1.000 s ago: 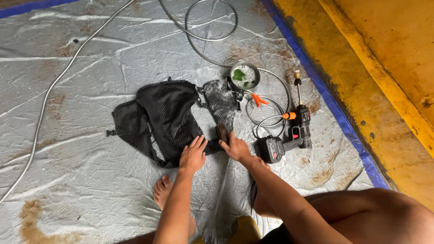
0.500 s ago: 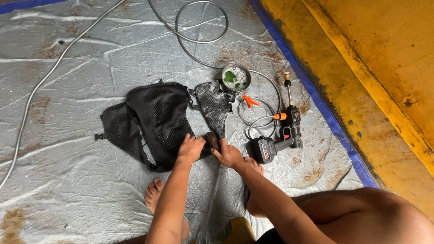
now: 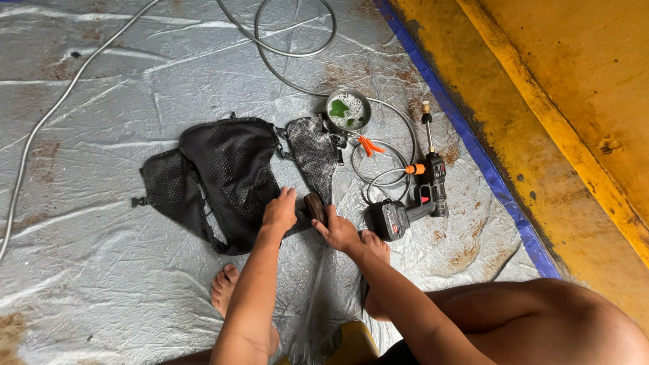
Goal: The person cleans a black backpack by using a power tool with a brush attachment and then wiping various sections of the mesh and fabric by hand.
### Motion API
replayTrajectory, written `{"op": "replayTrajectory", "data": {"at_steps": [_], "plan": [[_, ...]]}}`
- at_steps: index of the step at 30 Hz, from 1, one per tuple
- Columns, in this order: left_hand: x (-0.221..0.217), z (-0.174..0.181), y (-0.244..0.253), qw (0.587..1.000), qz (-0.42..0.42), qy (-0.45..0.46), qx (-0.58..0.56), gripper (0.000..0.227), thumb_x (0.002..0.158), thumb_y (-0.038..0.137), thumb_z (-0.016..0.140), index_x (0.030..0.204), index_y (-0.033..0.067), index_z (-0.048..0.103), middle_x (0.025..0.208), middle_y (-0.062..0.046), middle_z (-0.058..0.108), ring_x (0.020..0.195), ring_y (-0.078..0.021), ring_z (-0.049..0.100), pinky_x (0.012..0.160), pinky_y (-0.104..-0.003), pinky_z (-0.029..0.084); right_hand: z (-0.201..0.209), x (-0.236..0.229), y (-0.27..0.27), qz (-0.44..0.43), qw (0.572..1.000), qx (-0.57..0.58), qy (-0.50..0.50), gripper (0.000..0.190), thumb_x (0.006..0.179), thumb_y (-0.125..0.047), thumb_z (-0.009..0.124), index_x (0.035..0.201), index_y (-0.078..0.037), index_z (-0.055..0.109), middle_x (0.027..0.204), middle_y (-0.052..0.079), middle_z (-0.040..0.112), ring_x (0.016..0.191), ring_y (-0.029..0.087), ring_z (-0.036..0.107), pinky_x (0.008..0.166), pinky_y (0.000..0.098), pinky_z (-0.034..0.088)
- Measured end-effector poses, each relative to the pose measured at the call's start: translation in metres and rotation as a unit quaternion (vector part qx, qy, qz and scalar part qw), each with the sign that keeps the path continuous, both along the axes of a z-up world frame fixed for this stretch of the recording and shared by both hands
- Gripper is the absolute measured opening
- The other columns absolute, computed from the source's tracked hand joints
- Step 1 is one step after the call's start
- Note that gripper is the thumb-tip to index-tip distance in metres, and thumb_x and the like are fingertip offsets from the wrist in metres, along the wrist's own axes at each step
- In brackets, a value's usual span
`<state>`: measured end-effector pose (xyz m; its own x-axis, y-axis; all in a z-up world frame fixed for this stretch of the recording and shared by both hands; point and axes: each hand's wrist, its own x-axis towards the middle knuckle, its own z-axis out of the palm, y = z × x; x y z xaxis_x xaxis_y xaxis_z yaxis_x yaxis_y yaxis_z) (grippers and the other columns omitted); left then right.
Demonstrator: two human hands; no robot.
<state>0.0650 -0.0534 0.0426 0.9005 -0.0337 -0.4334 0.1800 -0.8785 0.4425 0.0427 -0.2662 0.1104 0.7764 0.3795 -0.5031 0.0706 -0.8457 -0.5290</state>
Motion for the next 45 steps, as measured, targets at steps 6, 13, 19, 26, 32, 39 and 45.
{"op": "replayTrajectory", "data": {"at_steps": [6,13,19,26,32,39,45], "plan": [[0.011,0.012,0.009,0.998,0.001,0.055,-0.035,0.038,0.095,0.038,0.056,0.104,0.0079,0.078,0.143,-0.017,0.066,0.119,-0.0513,0.073,0.105,-0.060,0.059,-0.008,0.006,0.001,-0.031,0.999,0.003,-0.011,0.062,0.109,-0.072,0.044,0.131,-0.015,0.038,0.112,0.034,0.074,0.116,0.055,0.072,0.106,0.0650,0.053],[0.021,0.027,0.011,0.987,0.004,0.155,-0.036,0.041,0.104,0.035,0.053,0.122,0.0092,0.079,0.131,-0.018,0.078,0.113,-0.0403,0.078,0.091,-0.051,0.067,-0.017,0.009,0.002,-0.099,0.993,0.062,0.007,0.058,0.111,-0.067,0.046,0.135,-0.014,0.038,0.116,0.038,0.073,0.121,0.058,0.068,0.108,0.0667,0.051],[0.017,0.067,0.025,0.948,0.053,0.232,-0.209,0.033,0.102,0.011,0.060,0.127,-0.0067,0.071,0.116,-0.032,0.067,0.070,-0.0349,0.075,0.062,-0.038,0.072,-0.014,0.012,0.003,-0.119,0.989,0.091,0.016,0.058,0.111,-0.066,0.048,0.138,-0.016,0.037,0.118,0.039,0.071,0.123,0.059,0.066,0.108,0.0681,0.049],[0.026,0.094,0.026,0.939,0.012,0.280,-0.200,0.038,0.101,0.015,0.070,0.135,-0.0020,0.068,0.116,-0.027,0.058,0.085,-0.0366,0.072,0.062,-0.047,0.074,-0.019,0.015,0.001,-0.119,0.990,0.076,0.017,0.060,0.109,-0.068,0.051,0.141,-0.019,0.038,0.120,0.037,0.072,0.124,0.057,0.067,0.109,0.0655,0.051],[0.046,0.014,0.012,0.957,-0.074,0.242,-0.145,0.025,0.098,0.016,0.067,0.122,0.0098,0.068,0.088,-0.023,0.067,0.054,-0.0304,0.070,0.045,-0.036,0.068,-0.026,0.021,0.003,-0.129,0.989,0.075,0.013,0.060,0.109,-0.068,0.052,0.139,-0.018,0.039,0.118,0.037,0.072,0.123,0.057,0.068,0.108,0.0653,0.051],[0.062,-0.035,0.005,0.978,-0.194,-0.028,0.078,0.031,0.103,0.033,0.062,0.130,0.0174,0.067,0.117,-0.015,0.080,0.117,-0.0381,0.076,0.100,-0.056,0.063,-0.025,0.017,0.004,-0.121,0.991,0.054,-0.004,0.060,0.107,-0.069,0.052,0.136,-0.018,0.040,0.119,0.036,0.073,0.120,0.056,0.070,0.108,0.0656,0.052],[0.051,-0.014,0.035,0.977,-0.147,0.132,0.079,0.048,0.101,0.047,0.066,0.133,0.0127,0.076,0.144,-0.014,0.073,0.139,-0.0368,0.066,0.113,-0.054,0.056,-0.036,0.013,0.004,-0.038,0.996,0.003,-0.075,0.056,0.108,-0.064,0.050,0.137,-0.018,0.038,0.114,0.031,0.075,0.109,0.054,0.075,0.101,0.0642,0.057]]}}
